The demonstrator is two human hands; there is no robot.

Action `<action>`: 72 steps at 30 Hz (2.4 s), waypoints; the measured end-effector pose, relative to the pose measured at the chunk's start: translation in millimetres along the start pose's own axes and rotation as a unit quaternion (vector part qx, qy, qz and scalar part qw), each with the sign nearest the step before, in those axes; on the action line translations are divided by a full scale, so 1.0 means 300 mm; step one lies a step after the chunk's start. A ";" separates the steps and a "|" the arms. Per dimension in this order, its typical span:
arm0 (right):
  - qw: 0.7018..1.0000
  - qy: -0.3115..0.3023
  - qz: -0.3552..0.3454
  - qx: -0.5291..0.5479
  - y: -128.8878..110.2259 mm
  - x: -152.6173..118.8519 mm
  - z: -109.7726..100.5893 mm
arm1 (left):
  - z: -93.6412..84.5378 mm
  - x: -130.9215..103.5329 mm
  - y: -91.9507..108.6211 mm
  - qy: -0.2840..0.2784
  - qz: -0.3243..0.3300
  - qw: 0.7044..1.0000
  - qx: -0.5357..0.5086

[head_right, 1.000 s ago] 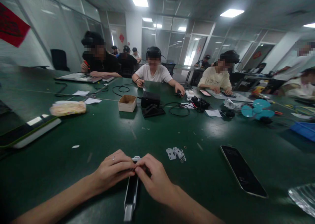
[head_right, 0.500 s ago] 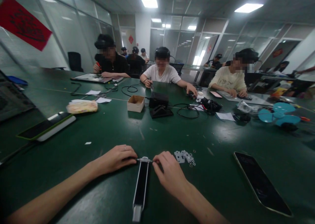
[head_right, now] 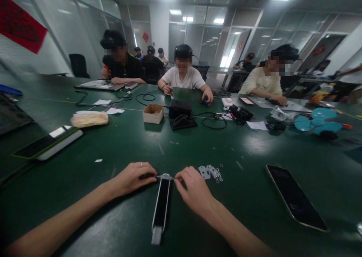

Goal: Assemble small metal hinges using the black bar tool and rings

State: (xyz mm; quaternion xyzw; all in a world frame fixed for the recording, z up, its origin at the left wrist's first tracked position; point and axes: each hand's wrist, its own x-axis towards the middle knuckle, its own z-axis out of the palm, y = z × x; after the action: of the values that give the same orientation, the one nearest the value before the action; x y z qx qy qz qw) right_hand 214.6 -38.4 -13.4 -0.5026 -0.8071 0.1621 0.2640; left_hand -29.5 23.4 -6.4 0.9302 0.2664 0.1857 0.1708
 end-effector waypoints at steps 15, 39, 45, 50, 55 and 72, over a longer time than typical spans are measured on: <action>1.000 0.010 -0.002 0.021 0.006 -0.003 0.001 | -0.008 0.003 0.009 -0.018 -0.002 0.999 0.050; 1.000 0.003 -0.005 0.010 0.009 -0.001 0.004 | 0.020 0.020 0.057 -0.011 -0.265 0.927 -0.266; 1.000 -0.008 0.007 0.012 0.005 -0.003 0.003 | 0.003 0.024 0.060 -0.007 -0.288 0.909 -0.300; 1.000 -0.011 0.012 0.011 0.003 -0.005 0.001 | -0.011 0.024 0.067 -0.015 -0.285 0.907 -0.310; 1.000 -0.010 0.008 0.000 -0.008 0.002 -0.006 | -0.007 0.020 0.058 -0.027 -0.282 0.909 -0.306; 1.000 -0.009 0.004 -0.015 -0.014 0.001 -0.008 | -0.004 0.022 0.059 -0.011 -0.268 0.940 -0.211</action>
State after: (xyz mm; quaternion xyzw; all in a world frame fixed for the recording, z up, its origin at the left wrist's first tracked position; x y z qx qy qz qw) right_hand 212.9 -40.0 -9.3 -0.5081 -0.8100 0.1556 0.2481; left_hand -17.2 13.2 3.7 0.7692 0.4585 0.1744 0.4096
